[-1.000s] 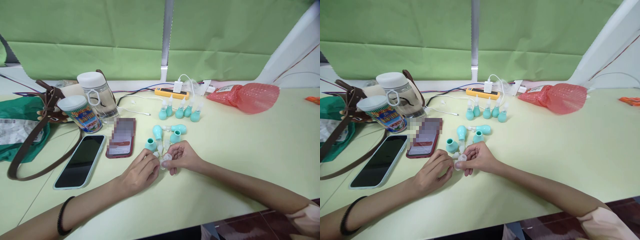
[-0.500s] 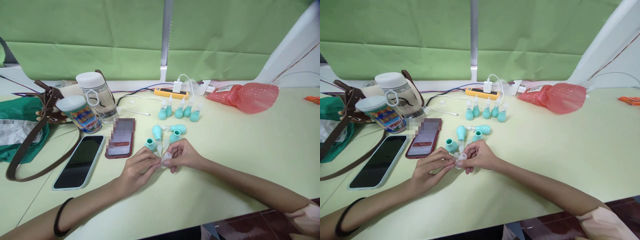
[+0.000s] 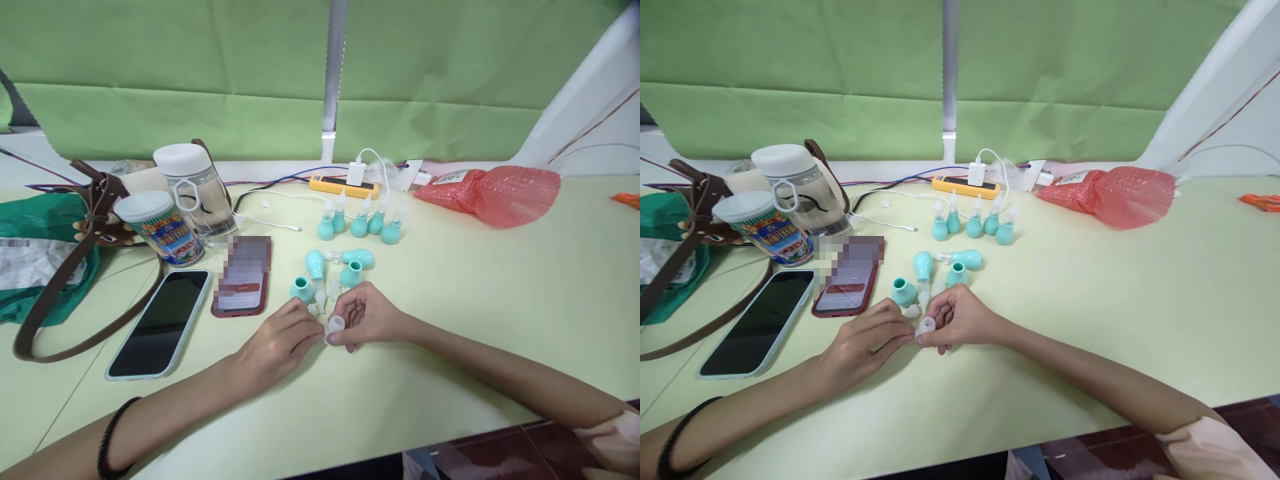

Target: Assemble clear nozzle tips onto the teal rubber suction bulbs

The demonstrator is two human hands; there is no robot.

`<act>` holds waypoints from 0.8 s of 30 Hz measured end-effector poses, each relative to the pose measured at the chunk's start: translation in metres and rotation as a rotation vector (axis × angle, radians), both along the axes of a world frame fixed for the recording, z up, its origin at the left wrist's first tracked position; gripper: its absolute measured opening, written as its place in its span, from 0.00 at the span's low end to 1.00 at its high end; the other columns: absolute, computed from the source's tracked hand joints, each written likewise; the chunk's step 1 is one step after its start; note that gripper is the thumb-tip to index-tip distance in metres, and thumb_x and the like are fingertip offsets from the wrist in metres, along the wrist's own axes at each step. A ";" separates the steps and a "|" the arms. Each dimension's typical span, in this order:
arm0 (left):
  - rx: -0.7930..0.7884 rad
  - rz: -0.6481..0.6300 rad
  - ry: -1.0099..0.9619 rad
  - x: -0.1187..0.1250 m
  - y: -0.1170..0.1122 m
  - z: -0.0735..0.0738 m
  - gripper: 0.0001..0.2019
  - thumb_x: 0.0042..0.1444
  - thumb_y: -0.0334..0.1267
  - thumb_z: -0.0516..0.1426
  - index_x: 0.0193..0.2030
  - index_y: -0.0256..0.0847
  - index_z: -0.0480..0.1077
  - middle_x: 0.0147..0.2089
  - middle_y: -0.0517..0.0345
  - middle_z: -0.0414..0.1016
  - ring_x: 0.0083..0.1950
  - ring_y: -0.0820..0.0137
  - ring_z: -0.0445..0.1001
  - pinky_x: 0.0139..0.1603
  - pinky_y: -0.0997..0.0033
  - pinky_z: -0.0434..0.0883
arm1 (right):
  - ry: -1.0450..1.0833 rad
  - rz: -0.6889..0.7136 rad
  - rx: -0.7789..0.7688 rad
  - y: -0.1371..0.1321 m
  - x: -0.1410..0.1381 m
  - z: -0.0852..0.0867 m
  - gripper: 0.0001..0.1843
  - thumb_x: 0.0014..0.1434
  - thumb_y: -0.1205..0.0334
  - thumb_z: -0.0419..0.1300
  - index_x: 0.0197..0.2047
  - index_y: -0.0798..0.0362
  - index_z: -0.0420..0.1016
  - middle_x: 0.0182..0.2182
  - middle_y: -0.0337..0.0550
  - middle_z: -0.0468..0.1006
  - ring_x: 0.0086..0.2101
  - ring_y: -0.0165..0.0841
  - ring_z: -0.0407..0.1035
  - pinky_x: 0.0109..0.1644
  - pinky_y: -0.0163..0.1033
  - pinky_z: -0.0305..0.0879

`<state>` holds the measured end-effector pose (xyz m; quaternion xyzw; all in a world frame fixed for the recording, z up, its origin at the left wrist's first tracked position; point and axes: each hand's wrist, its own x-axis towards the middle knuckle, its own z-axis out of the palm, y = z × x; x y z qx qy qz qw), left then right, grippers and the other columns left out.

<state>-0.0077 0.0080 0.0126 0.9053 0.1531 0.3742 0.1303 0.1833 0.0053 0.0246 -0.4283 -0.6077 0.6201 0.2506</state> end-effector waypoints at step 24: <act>0.544 -0.010 0.138 0.000 -0.003 0.005 0.05 0.45 0.20 0.56 0.26 0.31 0.64 0.21 0.54 0.68 0.25 0.71 0.62 0.22 0.67 0.62 | 0.091 -0.017 -0.079 -0.008 -0.007 0.000 0.15 0.31 0.63 0.68 0.20 0.60 0.67 0.12 0.35 0.69 0.14 0.25 0.66 0.14 0.26 0.62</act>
